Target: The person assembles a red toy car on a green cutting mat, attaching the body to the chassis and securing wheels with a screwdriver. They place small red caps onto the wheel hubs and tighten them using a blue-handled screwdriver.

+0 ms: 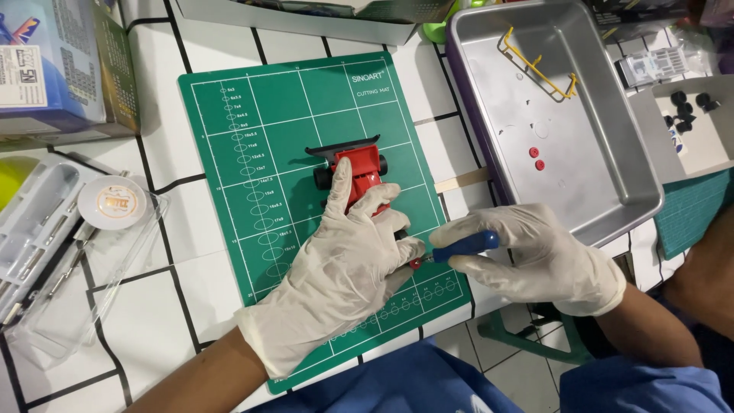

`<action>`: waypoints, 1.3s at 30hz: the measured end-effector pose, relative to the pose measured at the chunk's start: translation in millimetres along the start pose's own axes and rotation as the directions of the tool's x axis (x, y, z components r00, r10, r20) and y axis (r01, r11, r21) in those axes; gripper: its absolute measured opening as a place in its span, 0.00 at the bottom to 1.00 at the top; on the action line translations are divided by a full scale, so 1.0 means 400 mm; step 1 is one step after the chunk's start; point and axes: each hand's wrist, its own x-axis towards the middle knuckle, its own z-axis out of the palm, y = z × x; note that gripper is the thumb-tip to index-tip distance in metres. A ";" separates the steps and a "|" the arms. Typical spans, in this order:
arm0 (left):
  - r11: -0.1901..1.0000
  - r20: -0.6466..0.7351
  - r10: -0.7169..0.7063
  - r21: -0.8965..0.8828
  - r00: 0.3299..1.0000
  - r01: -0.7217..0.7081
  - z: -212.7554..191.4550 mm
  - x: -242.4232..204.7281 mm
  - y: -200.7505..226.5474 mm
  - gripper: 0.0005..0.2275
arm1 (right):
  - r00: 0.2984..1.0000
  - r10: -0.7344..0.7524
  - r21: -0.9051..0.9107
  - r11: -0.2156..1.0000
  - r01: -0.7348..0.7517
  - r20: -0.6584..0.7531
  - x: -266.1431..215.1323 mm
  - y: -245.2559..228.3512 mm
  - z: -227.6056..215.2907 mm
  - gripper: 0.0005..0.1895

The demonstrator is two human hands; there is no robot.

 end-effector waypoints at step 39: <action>0.957 0.236 -0.169 -0.193 0.957 0.217 -0.043 0.011 0.014 0.14 | 0.785 -0.036 -0.619 0.592 0.516 0.619 0.016 -0.056 -0.048 0.18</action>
